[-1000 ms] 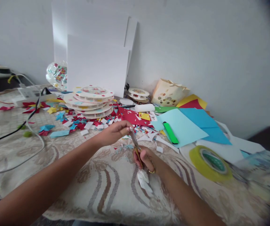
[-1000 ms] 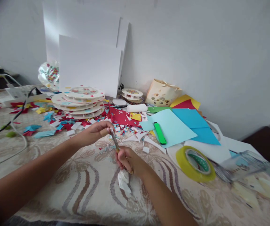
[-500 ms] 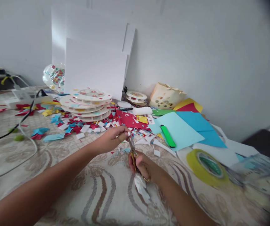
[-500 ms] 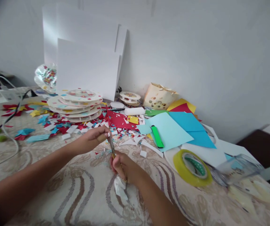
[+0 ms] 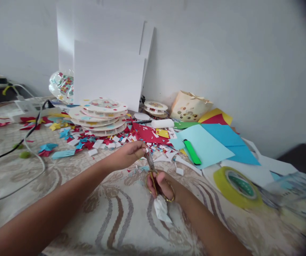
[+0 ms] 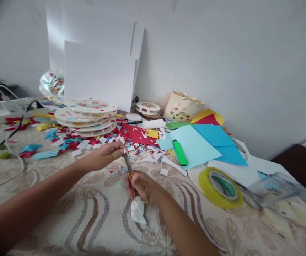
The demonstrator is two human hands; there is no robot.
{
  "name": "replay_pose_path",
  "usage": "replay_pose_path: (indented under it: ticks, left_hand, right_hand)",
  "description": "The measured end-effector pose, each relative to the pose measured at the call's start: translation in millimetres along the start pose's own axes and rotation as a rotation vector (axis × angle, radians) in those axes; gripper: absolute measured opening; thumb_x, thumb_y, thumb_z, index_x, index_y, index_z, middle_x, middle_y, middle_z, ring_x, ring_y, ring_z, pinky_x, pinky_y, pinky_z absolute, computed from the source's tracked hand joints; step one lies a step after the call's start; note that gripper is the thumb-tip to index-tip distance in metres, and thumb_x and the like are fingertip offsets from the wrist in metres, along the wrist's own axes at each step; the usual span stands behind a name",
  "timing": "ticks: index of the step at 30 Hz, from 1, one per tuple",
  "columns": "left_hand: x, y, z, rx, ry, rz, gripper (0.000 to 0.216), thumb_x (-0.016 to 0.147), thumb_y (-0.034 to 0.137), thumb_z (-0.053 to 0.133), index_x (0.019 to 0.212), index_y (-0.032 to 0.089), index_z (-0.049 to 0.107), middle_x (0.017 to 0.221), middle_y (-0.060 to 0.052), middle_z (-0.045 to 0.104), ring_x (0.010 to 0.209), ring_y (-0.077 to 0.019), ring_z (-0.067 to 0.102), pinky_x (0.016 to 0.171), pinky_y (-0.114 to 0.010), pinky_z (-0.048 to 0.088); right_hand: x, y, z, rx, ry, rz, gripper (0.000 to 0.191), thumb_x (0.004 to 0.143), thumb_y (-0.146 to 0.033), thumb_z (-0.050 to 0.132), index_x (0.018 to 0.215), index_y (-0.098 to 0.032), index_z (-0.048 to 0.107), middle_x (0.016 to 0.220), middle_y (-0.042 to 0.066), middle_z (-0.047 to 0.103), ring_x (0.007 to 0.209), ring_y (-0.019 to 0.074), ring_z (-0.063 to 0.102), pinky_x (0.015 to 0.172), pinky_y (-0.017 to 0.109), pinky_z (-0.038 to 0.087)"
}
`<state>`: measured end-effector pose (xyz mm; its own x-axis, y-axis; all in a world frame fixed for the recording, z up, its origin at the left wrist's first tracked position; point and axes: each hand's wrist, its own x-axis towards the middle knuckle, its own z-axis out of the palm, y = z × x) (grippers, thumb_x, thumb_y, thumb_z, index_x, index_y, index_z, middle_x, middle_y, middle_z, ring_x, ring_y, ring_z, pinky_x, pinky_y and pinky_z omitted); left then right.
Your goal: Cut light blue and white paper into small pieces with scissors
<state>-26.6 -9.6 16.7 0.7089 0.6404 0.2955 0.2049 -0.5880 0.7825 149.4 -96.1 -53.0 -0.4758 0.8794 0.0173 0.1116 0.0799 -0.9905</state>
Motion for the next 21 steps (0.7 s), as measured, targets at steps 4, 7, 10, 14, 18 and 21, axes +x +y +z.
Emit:
replay_pose_path:
  ticks: [4, 7, 10, 14, 18, 21]
  left_hand:
    - [1, -1, 3, -0.130, 0.010, -0.033, 0.026, 0.082, 0.038, 0.043, 0.075, 0.015, 0.052, 0.072, 0.000, 0.054, 0.069, -0.0112, 0.049, 0.067, -0.025, 0.040]
    - [2, -1, 6, -0.240, 0.018, -0.057, 0.025, 0.081, 0.038, 0.044, 0.073, 0.015, 0.051, 0.071, 0.000, 0.054, 0.068, -0.0106, 0.050, 0.068, -0.025, 0.041]
    - [2, -2, 7, -0.327, 0.018, -0.071, 0.026, 0.080, 0.039, 0.047, 0.072, 0.015, 0.051, 0.070, 0.000, 0.055, 0.067, -0.0104, 0.050, 0.068, -0.026, 0.041]
    - [2, -2, 7, -0.424, 0.020, -0.089, 0.025, 0.077, 0.039, 0.051, 0.071, 0.014, 0.052, 0.068, 0.000, 0.056, 0.066, -0.0105, 0.051, 0.067, -0.026, 0.041]
    - [1, 0, 7, -0.457, 0.038, -0.108, 0.024, 0.075, 0.038, 0.053, 0.071, 0.014, 0.052, 0.068, 0.000, 0.056, 0.066, -0.0106, 0.052, 0.067, -0.027, 0.041]
    - [0, 3, 6, -0.474, 0.058, -0.101, 0.024, 0.074, 0.038, 0.055, 0.071, 0.014, 0.053, 0.068, 0.000, 0.057, 0.067, -0.0110, 0.052, 0.068, -0.027, 0.041]
  right_hand:
    - [2, 5, 0, 0.079, -0.020, 0.019, 0.075, 0.056, -0.087, 0.025, 0.066, -0.015, 0.045, 0.048, -0.002, 0.046, 0.040, 0.0073, 0.040, 0.040, 0.020, 0.029]
    - [2, 3, 1, 0.084, -0.002, 0.029, 0.074, 0.057, -0.086, 0.027, 0.068, -0.015, 0.046, 0.049, -0.002, 0.047, 0.042, 0.0071, 0.041, 0.040, 0.019, 0.029]
    - [1, -1, 3, 0.110, 0.000, 0.009, 0.072, 0.057, -0.085, 0.033, 0.066, -0.015, 0.046, 0.049, -0.002, 0.046, 0.042, 0.0072, 0.042, 0.041, 0.019, 0.030]
    - [0, -5, 6, 0.120, 0.015, 0.004, 0.069, 0.058, -0.083, 0.037, 0.063, -0.015, 0.046, 0.046, -0.002, 0.046, 0.038, 0.0069, 0.041, 0.037, 0.019, 0.028]
    - [0, -7, 8, 0.121, 0.049, 0.027, 0.068, 0.058, -0.083, 0.039, 0.063, -0.015, 0.045, 0.044, -0.002, 0.046, 0.036, 0.0070, 0.040, 0.036, 0.018, 0.027]
    - [0, -8, 8, 0.104, 0.067, 0.036, 0.067, 0.057, -0.083, 0.040, 0.061, -0.015, 0.045, 0.042, -0.002, 0.045, 0.035, 0.0069, 0.039, 0.034, 0.018, 0.026]
